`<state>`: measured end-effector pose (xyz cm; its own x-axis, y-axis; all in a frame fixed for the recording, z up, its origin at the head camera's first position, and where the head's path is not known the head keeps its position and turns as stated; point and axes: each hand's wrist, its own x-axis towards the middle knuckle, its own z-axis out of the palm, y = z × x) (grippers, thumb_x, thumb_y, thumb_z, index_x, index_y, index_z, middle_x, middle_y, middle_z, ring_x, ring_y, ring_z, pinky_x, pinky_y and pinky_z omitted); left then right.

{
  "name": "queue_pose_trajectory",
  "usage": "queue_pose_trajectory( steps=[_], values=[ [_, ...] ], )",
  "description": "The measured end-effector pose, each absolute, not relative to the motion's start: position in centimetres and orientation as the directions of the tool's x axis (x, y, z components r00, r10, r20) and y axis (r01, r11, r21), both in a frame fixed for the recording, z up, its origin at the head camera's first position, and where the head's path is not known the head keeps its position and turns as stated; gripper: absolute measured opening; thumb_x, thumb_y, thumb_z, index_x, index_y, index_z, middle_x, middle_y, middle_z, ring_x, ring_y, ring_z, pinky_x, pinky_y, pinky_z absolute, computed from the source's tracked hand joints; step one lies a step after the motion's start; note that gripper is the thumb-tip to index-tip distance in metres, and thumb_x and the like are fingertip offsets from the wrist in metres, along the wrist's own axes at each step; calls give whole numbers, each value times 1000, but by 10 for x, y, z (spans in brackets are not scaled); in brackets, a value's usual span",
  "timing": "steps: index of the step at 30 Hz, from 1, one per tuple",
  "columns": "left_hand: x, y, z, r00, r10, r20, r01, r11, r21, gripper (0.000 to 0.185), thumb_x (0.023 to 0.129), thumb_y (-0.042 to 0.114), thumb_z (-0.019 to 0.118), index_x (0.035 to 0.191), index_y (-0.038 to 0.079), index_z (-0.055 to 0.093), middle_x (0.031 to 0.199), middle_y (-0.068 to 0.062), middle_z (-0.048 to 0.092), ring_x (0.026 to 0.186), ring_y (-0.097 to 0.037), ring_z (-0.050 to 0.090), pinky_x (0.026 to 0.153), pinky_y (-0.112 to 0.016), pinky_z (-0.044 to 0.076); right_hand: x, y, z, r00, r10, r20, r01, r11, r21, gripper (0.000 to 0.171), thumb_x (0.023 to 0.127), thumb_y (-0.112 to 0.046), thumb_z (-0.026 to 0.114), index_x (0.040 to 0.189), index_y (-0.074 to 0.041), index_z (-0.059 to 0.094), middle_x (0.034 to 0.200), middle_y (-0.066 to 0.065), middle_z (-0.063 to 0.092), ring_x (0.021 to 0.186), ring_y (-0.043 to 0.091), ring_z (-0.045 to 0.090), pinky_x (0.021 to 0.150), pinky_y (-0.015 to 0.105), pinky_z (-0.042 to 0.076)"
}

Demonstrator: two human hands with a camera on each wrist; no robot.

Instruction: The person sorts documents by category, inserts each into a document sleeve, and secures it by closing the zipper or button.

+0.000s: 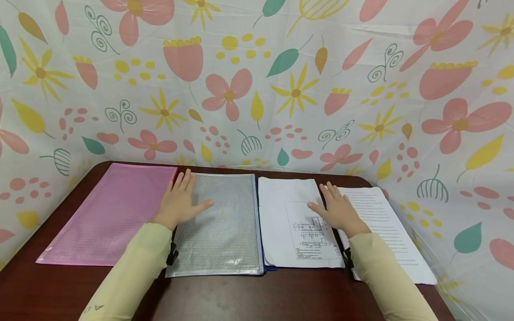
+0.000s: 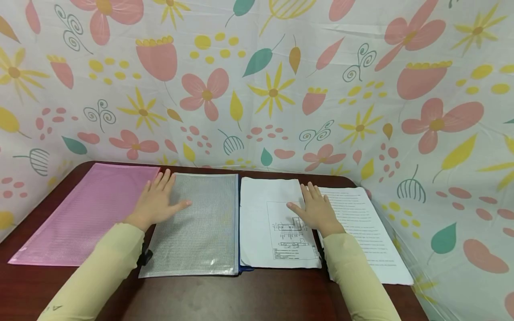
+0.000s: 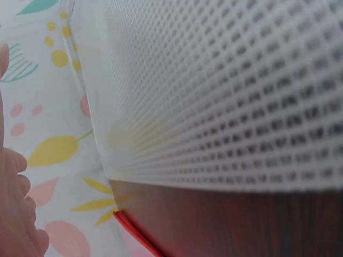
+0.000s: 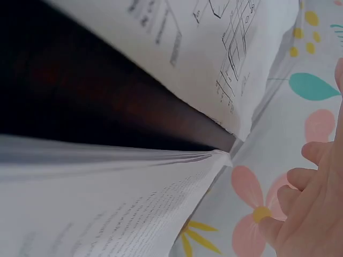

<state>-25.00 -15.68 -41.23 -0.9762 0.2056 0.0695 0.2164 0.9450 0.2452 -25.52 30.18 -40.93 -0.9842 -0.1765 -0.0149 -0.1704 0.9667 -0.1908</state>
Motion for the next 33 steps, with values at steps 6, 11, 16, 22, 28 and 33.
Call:
queue_pose_trajectory(
  steps=[6, 11, 16, 22, 28, 33],
  values=[
    [-250, -151, -414, -977, 206, 61, 215, 941, 260, 106, 83, 77, 37, 151, 4, 3, 160, -13, -5, 147, -34, -2, 116, -56, 1, -255, 303, -411, -985, -170, -25, -161, 965, -205, 96, 88, -72, 33, 151, -3, 11, 158, 22, 5, 144, 42, 7, 111, 65, 9],
    [-248, -143, -412, -976, 211, 57, 219, 930, 296, 103, 84, 71, 43, 151, 2, 5, 159, -15, -4, 147, -34, -3, 116, -56, 2, -254, 303, -412, -986, -167, -27, -158, 963, -219, 96, 88, -71, 34, 151, -2, 11, 157, 24, 7, 143, 43, 9, 110, 65, 10],
    [-247, -135, -414, -976, 210, 51, 216, 930, 296, 104, 85, 72, 42, 151, 1, 4, 159, -15, -5, 147, -33, -3, 116, -56, 2, -252, 302, -414, -985, -169, -29, -158, 960, -232, 97, 88, -71, 34, 151, -1, 11, 157, 24, 7, 143, 44, 10, 110, 64, 12],
    [-247, -130, -418, -979, 201, 32, 201, 933, 297, 104, 84, 72, 41, 151, 2, 4, 159, -15, -3, 147, -32, -5, 116, -56, 4, -251, 301, -416, -985, -166, -47, -150, 959, -241, 99, 87, -73, 33, 151, -2, 10, 157, 24, 8, 142, 47, 11, 110, 65, 15],
    [-246, -125, -423, -980, 196, 31, 196, 935, 294, 103, 85, 71, 42, 151, 1, 6, 159, -16, -1, 147, -35, 1, 116, -56, 8, -250, 301, -418, -987, -149, -64, -128, 958, -258, 100, 86, -74, 34, 151, -3, 10, 156, 26, 12, 139, 50, 15, 108, 65, 20],
    [-246, -120, -426, -983, 182, 19, 179, 938, 298, 103, 84, 72, 42, 151, 1, 8, 159, -17, 1, 146, -37, 1, 116, -56, 9, -249, 300, -418, -987, -140, -76, -114, 954, -277, 98, 87, -72, 36, 151, -2, 13, 154, 28, 13, 139, 50, 17, 107, 65, 22]
  ],
)
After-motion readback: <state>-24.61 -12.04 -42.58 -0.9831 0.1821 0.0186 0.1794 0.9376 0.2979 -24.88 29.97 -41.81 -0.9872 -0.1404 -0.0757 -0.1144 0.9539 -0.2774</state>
